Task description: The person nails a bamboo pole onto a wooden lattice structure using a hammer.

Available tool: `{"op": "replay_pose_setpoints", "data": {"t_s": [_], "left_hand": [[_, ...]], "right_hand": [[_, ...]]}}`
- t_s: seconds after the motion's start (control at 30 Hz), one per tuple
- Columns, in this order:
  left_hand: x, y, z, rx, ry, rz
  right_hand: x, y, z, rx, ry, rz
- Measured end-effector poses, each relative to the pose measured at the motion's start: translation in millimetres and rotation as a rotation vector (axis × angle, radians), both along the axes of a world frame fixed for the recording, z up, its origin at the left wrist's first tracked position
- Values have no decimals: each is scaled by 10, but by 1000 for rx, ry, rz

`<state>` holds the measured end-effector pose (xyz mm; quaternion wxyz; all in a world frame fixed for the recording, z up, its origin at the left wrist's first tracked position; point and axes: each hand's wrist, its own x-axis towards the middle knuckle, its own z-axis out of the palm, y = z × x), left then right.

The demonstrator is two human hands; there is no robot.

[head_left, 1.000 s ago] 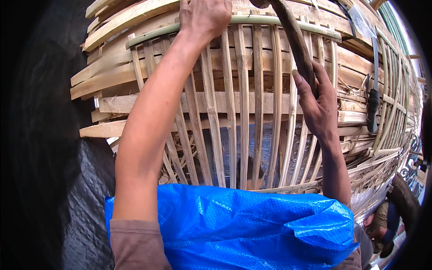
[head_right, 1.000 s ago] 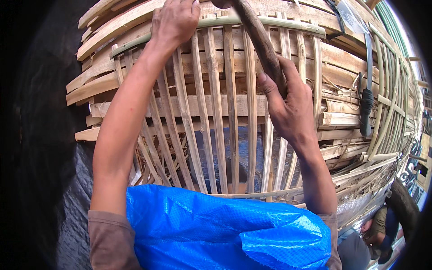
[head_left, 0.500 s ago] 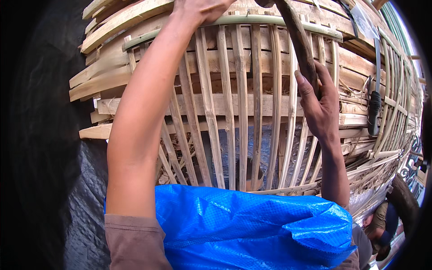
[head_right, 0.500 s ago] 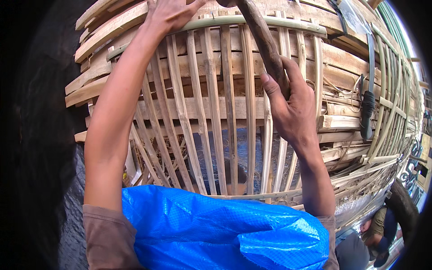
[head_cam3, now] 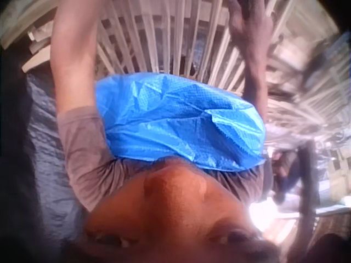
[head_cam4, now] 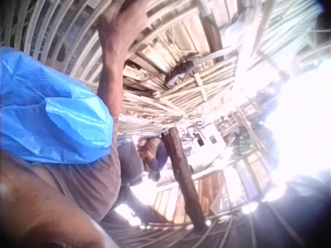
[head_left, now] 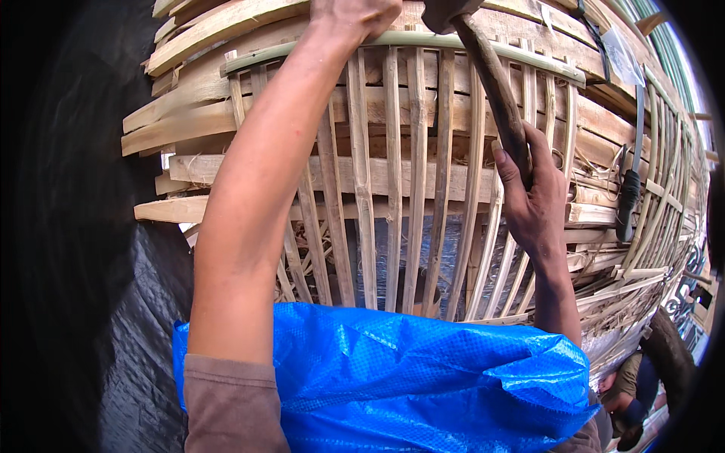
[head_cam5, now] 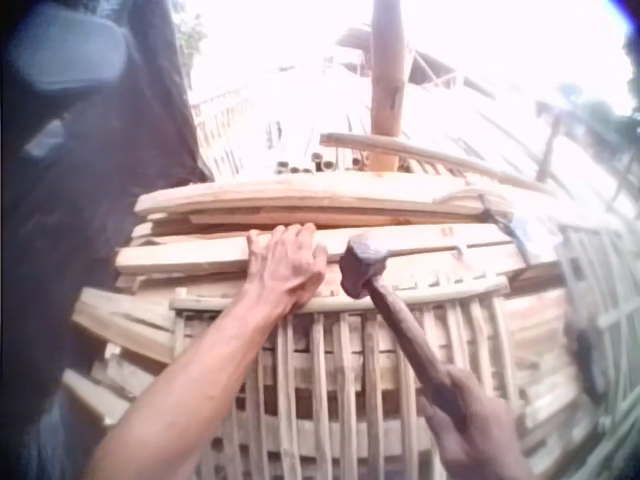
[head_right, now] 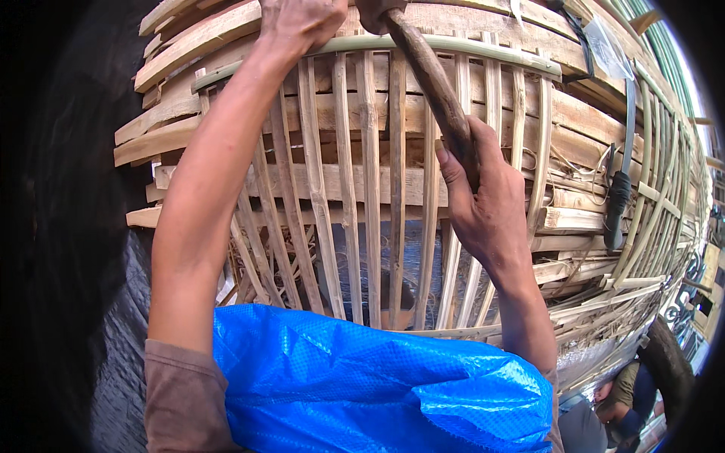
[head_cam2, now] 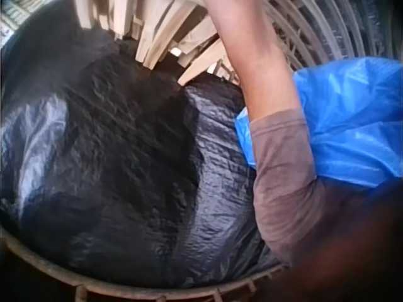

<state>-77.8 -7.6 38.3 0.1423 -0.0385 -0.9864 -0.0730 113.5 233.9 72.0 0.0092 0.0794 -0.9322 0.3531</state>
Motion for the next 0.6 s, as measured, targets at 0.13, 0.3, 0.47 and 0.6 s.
{"op": "replay_pose_setpoints", "data": {"t_s": [0.13, 0.3, 0.47, 0.6], "left_hand": [[-29, 20, -5, -17, 74, -15], [-9, -57, -96, -45, 125, -25], [-46, 68, -30, -53, 55, -7], [-66, -24, -209, -83, 244, -5]], "right_hand": [[-52, 20, 185, -40, 24, -29], [-14, -17, 428, -325, 199, 6], [-58, 14, 7, -2, 100, 7], [-134, -64, 241, 1, 84, -2]]}}
